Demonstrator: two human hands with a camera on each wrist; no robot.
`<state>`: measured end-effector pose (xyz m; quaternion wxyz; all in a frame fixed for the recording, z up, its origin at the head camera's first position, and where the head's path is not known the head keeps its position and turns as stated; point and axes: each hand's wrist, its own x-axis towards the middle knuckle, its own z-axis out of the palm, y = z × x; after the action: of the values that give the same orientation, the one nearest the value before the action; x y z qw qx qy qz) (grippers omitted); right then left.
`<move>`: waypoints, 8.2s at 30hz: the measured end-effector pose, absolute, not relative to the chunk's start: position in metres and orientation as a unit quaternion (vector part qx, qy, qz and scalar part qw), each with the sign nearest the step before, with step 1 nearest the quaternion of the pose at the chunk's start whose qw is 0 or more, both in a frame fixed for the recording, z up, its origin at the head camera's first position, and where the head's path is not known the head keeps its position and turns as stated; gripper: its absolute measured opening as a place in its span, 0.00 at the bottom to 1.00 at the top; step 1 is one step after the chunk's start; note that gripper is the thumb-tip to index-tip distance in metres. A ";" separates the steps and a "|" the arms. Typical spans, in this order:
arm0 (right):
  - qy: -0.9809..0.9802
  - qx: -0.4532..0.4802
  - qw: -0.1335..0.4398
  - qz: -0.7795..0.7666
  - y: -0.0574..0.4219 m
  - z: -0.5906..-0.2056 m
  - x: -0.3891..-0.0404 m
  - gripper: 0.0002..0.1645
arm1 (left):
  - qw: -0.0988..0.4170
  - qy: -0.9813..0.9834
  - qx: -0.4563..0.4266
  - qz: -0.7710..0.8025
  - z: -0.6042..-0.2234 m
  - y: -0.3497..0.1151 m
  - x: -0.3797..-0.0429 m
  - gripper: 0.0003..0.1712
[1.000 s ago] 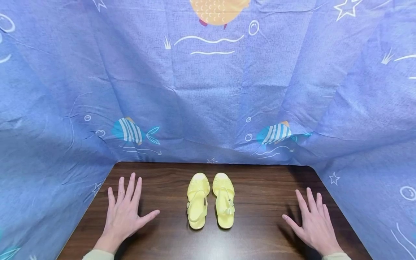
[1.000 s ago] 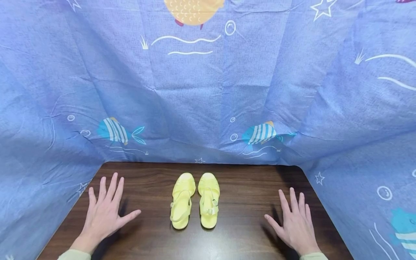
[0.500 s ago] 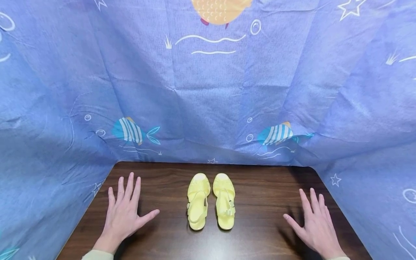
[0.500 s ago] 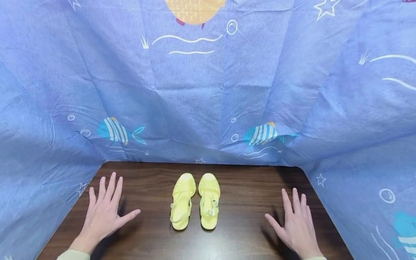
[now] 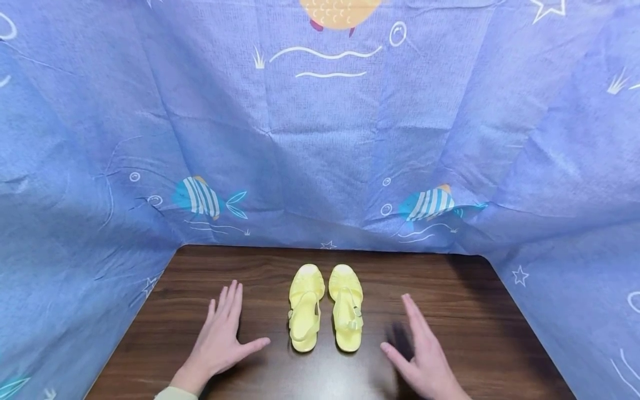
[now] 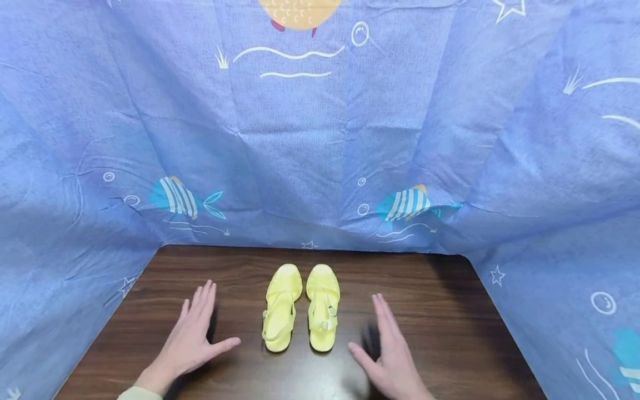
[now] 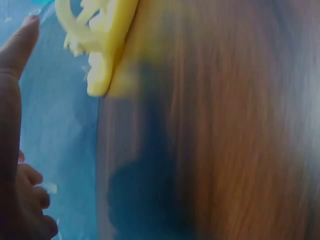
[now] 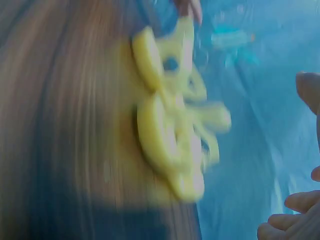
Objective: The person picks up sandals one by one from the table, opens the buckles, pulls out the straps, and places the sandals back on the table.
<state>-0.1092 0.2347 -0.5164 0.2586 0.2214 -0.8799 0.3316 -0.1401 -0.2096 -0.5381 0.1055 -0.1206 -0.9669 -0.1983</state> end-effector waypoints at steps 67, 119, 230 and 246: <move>-0.844 0.236 -0.025 0.481 0.089 -0.560 -0.105 0.54 | -0.004 -0.908 -0.182 -0.378 -0.560 -0.130 -0.104 0.63; -0.863 0.226 -0.076 0.445 0.123 -0.531 -0.082 0.39 | 0.156 -0.877 -0.266 -0.368 -0.611 -0.157 -0.074 0.22; -0.840 0.525 -0.006 0.133 0.070 -0.506 -0.127 0.19 | -0.061 -0.696 0.039 -0.715 -0.556 -0.125 -0.064 0.14; -0.816 0.547 -0.003 0.186 0.074 -0.509 -0.130 0.15 | -0.038 -0.650 -0.001 -0.759 -0.560 -0.127 -0.063 0.16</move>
<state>-0.1301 0.0741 -0.5091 -0.0032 0.5475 -0.8159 0.1860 -0.0632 -0.1270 -0.5601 -0.0376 -0.0012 -0.6503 -0.7588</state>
